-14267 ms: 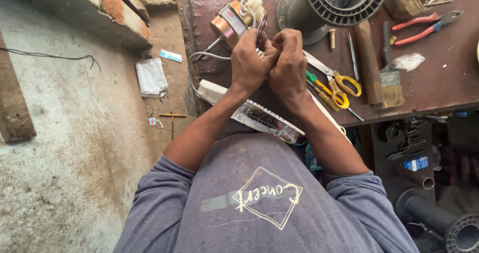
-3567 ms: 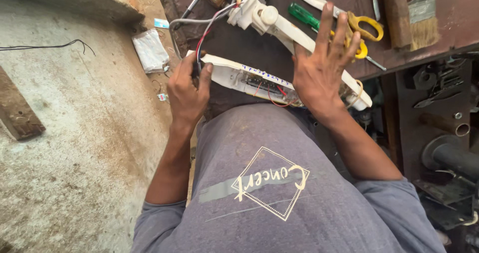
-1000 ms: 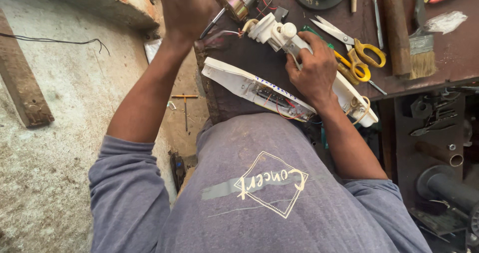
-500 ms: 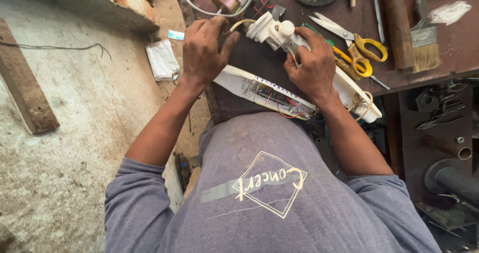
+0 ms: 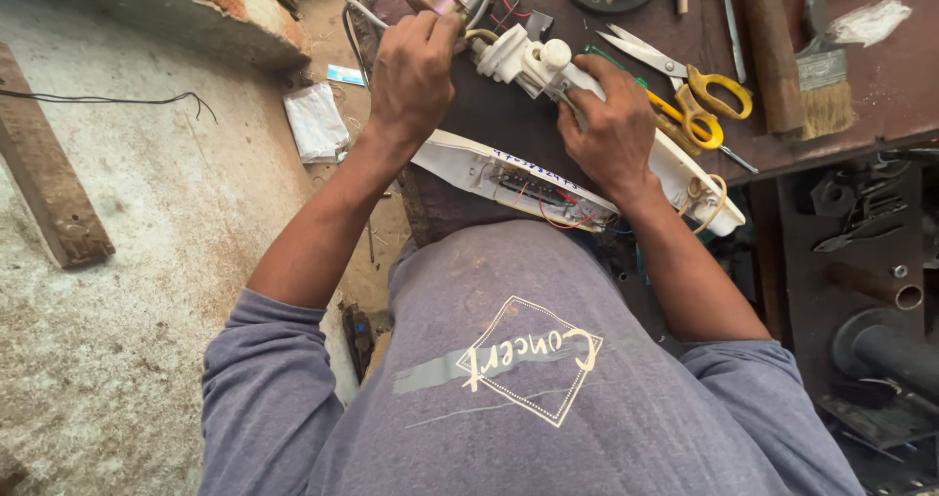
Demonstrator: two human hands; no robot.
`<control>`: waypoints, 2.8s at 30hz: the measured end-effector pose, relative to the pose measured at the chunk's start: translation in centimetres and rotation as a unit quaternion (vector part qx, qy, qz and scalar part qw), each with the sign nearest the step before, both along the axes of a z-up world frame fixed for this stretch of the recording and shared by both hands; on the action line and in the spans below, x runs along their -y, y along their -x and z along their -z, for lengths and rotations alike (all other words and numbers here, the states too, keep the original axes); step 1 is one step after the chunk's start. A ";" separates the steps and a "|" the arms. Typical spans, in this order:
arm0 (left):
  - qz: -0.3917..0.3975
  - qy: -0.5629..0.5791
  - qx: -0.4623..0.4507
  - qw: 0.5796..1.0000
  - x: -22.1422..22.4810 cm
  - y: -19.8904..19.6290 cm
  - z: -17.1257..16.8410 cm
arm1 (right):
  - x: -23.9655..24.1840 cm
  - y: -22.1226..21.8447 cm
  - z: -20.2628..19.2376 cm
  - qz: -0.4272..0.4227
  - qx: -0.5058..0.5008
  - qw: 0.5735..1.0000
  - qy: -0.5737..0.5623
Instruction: The person repairs a ceiling fan by stripping wires with a screwdriver, cutting excess wire with scissors, and twisting connections by hand. They then wrap the connections with electrical tape and reassemble the fan housing.
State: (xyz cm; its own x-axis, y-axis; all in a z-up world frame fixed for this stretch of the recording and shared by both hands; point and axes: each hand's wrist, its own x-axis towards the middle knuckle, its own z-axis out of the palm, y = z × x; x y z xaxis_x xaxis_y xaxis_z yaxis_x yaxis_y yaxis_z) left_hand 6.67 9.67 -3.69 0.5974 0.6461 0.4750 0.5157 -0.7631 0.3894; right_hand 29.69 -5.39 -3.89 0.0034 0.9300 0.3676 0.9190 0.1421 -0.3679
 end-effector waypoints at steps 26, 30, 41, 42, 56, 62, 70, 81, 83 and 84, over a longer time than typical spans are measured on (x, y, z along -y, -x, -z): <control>-0.035 -0.079 -0.100 0.991 -3.3 -4.6 2.4 | -15.4 0.0 1.5 -0.060 -0.124 0.926 0.350; -0.044 -0.078 -0.109 0.990 -3.8 -5.9 2.6 | -16.0 0.4 1.8 -0.045 -0.071 0.945 0.315; -0.028 -0.090 -0.111 0.989 -3.5 -5.6 1.6 | -13.2 -0.7 2.6 -0.113 -0.127 0.971 0.171; -0.025 -0.088 -0.106 0.990 -3.4 -5.5 1.6 | -11.4 -0.8 2.0 -0.107 -0.135 0.980 0.104; -0.001 -0.082 -0.081 0.993 -4.3 -5.8 2.1 | 0.3 0.6 2.1 0.101 -0.001 0.994 0.030; 0.011 -0.076 -0.115 0.990 -5.0 -5.6 3.3 | -0.1 0.0 3.1 0.094 -0.084 0.992 0.032; 0.059 -0.076 -0.088 0.992 -5.1 -4.6 2.2 | -0.9 0.1 3.4 0.072 -0.172 0.981 0.052; 0.070 -0.085 -0.161 0.981 -5.1 -5.5 1.0 | 0.1 -2.3 0.9 -0.013 0.040 0.997 0.061; 0.071 -0.094 -0.170 0.978 -5.5 -5.9 1.2 | -0.2 -3.1 0.4 -0.044 0.012 0.997 0.067; 0.070 -0.118 -0.158 0.978 -5.7 -6.0 1.3 | -0.3 -3.3 0.3 -0.057 -0.003 0.996 0.071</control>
State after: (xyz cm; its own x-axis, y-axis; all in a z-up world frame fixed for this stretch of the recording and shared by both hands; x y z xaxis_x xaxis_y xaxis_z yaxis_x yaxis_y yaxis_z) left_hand 12.67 15.35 -4.95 0.8131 0.4423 0.3784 0.4656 -0.8844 0.0333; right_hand 33.03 -5.10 -4.22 -0.1038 0.9670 0.2327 0.8972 0.1920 -0.3977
